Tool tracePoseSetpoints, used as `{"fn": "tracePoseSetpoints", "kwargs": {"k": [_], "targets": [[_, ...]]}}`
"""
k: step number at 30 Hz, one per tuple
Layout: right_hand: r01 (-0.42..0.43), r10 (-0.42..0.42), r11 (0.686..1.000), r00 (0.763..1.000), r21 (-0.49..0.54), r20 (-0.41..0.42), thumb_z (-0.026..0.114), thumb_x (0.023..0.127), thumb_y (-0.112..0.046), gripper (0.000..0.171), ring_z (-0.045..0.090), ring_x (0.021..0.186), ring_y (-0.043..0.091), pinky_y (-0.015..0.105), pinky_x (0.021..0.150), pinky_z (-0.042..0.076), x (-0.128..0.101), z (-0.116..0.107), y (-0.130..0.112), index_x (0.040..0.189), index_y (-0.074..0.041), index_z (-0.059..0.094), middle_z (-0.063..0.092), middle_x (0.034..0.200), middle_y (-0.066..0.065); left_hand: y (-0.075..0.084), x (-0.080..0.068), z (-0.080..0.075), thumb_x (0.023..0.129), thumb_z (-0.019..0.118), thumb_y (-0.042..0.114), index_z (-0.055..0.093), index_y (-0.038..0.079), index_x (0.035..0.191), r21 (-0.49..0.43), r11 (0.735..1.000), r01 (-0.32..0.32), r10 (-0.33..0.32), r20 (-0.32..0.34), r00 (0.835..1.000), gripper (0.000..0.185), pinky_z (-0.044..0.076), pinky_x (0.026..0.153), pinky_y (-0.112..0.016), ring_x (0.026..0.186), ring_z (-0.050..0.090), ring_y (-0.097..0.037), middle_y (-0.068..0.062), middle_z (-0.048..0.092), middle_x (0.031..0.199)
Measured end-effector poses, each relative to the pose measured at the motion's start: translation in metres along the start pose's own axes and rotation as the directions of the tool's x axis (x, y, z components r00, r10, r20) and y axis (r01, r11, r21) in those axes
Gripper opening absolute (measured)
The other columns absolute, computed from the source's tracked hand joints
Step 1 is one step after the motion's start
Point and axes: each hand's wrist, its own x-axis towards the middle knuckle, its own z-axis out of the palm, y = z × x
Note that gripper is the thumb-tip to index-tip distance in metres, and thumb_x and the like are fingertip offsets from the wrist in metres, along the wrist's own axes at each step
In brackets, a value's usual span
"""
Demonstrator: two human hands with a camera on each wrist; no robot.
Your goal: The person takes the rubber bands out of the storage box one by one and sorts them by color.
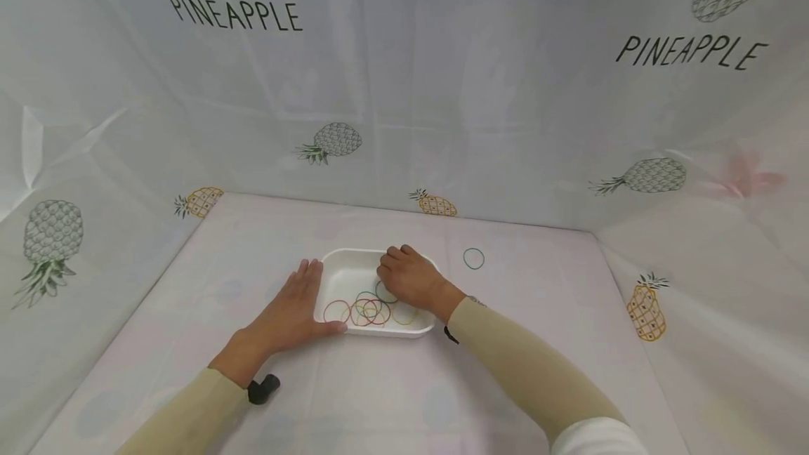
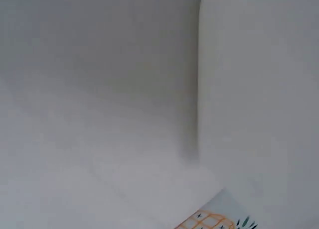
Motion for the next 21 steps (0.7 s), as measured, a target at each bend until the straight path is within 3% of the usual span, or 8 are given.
{"fn": "tracePoseSetpoints", "kwargs": {"k": [5, 10, 15, 21], "targets": [[0.013, -0.017, 0.992, 0.999, 0.126, 0.029, 0.067, 0.105, -0.022, 0.008, 0.058, 0.105, 0.018, 0.032, 0.089, 0.051, 0.002, 0.006, 0.008, 0.106, -0.014, 0.07, 0.07, 0.108, -0.003, 0.001, 0.001, -0.001, 0.085, 0.064, 0.084, 0.006, -0.008, 0.166, -0.006, 1.0, 0.002, -0.002, 0.003, 1.0, 0.135, 0.013, 0.133, -0.055, 0.164, 0.0, -0.041, -0.025, 0.006, 0.176], [0.008, -0.032, 0.963, 0.996, 0.27, 0.087, 0.062, 0.107, -0.019, 0.014, 0.058, 0.113, 0.018, 0.034, 0.105, 0.051, 0.005, 0.015, 0.002, 0.116, -0.016, 0.071, 0.069, 0.114, -0.004, 0.002, 0.002, -0.001, 0.085, 0.065, 0.083, 0.006, -0.008, 0.166, -0.007, 1.0, -0.001, 0.001, 0.001, 1.0, 0.135, 0.014, 0.133, -0.055, 0.164, 0.001, -0.041, -0.025, 0.007, 0.176], [-0.01, -0.024, 0.958, 0.993, 0.286, 0.115, 0.061, 0.107, -0.017, 0.018, 0.057, 0.116, 0.016, 0.035, 0.114, 0.047, 0.008, 0.016, -0.005, 0.122, -0.017, 0.072, 0.071, 0.12, -0.006, 0.001, 0.002, 0.0, 0.085, 0.064, 0.084, 0.005, -0.008, 0.166, -0.012, 1.0, -0.001, 0.001, 0.001, 1.0, 0.136, 0.014, 0.133, -0.055, 0.164, 0.001, -0.041, -0.025, 0.006, 0.175], [0.0, -0.03, 0.959, 0.994, 0.283, 0.105, 0.063, 0.108, -0.023, 0.011, 0.056, 0.108, 0.017, 0.035, 0.107, 0.048, 0.012, 0.018, -0.009, 0.11, -0.018, 0.072, 0.072, 0.11, -0.006, 0.0, 0.003, 0.002, 0.084, 0.063, 0.085, 0.005, -0.008, 0.166, -0.014, 1.0, 0.001, -0.001, 0.0, 1.0, 0.136, 0.014, 0.133, -0.055, 0.164, 0.0, -0.041, -0.025, 0.006, 0.176]]}}
